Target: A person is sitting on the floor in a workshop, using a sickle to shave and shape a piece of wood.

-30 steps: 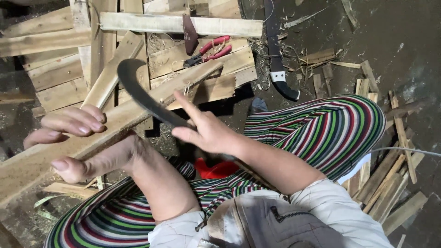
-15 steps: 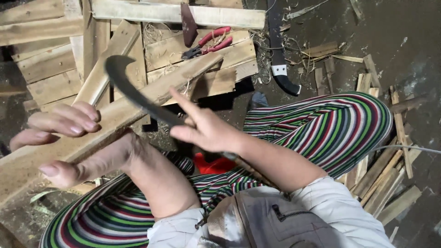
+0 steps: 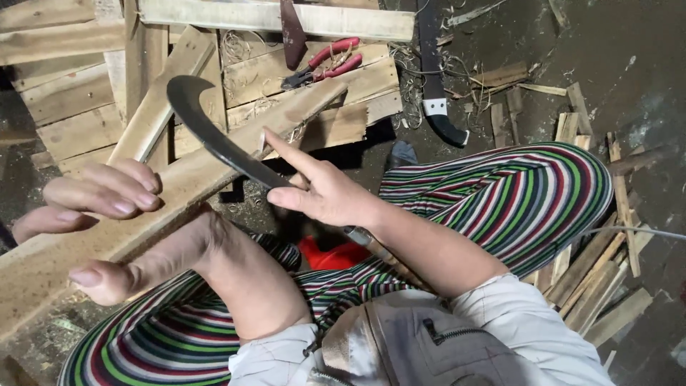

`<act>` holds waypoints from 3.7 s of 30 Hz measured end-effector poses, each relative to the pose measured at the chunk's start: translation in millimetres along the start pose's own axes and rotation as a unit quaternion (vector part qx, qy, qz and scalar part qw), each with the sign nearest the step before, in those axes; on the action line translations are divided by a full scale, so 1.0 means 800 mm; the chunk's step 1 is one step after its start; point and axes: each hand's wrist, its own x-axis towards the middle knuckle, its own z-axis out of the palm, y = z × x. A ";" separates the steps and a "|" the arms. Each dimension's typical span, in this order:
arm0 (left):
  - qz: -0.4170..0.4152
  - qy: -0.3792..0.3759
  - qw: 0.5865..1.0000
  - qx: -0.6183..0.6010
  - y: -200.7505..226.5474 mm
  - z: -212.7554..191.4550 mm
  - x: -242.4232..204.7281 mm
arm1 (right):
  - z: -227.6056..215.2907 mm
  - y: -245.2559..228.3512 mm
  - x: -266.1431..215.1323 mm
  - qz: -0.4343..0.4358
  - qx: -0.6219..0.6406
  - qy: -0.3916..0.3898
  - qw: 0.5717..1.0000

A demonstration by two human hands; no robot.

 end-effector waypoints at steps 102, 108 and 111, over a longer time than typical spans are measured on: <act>-0.032 0.052 0.998 -0.030 -0.031 -0.101 -0.014 | 0.040 -0.003 -0.009 -0.075 -0.143 0.039 0.986; -0.053 0.110 0.992 -0.037 -0.032 -0.124 -0.026 | 0.043 0.005 0.000 -0.085 -0.176 0.065 0.979; -0.054 0.123 0.989 -0.065 -0.036 -0.134 -0.032 | 0.047 0.006 0.000 -0.071 -0.211 0.069 0.973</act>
